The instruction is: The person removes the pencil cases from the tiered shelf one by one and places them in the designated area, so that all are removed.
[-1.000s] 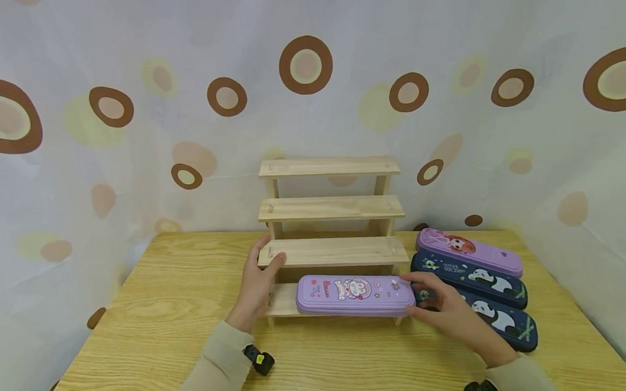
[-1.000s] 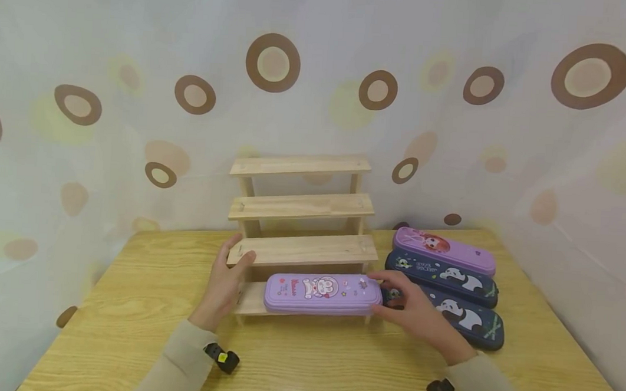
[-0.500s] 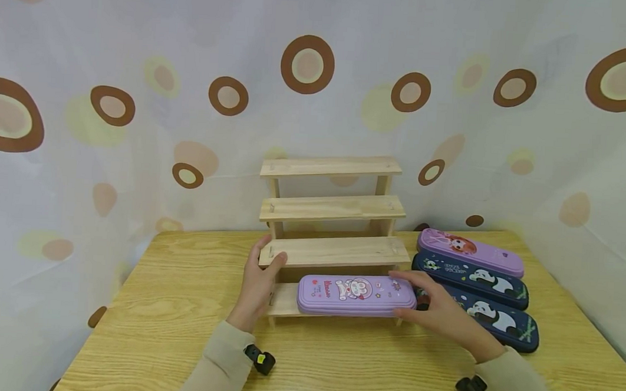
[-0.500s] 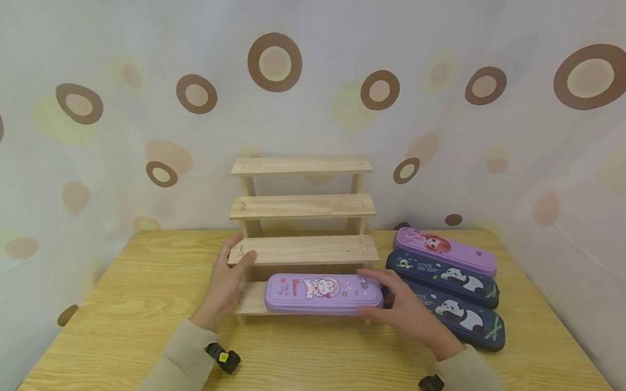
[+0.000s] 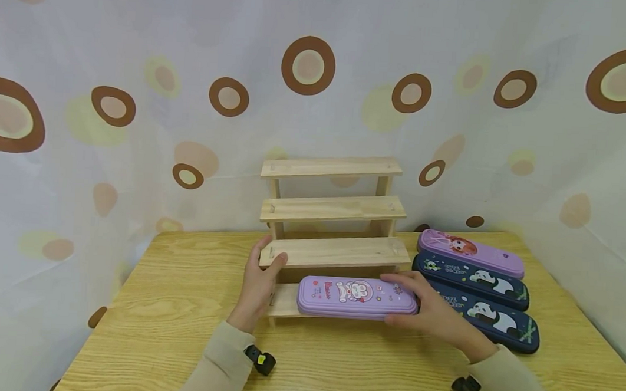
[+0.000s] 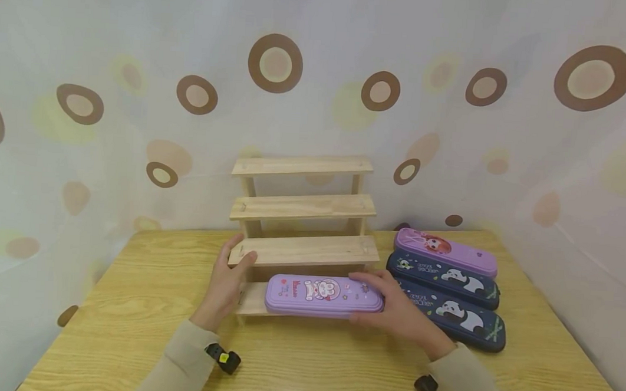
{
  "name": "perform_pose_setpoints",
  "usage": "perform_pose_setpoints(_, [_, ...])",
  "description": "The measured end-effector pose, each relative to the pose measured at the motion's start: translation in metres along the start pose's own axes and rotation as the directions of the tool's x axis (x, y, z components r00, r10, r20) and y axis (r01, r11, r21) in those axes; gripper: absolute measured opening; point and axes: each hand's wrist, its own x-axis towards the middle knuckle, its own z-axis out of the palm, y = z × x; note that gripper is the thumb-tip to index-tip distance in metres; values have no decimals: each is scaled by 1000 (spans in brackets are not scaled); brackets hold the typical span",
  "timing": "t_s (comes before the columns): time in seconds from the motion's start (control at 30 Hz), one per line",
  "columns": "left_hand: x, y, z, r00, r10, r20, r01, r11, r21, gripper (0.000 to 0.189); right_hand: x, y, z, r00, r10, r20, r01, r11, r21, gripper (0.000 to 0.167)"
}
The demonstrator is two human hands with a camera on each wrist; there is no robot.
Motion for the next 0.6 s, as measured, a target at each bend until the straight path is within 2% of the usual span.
perform_pose_setpoints(0.3, [0, 2, 1, 1000, 2, 2, -2, 1000, -7, 60, 2, -2, 7, 1000, 13, -6, -14, 995, -103, 79])
perform_pose_setpoints(0.6, [0, 0, 0, 1000, 12, 2, -12, 1000, -4, 60, 2, -8, 10, 1000, 18, 3, -17, 990, -143, 87])
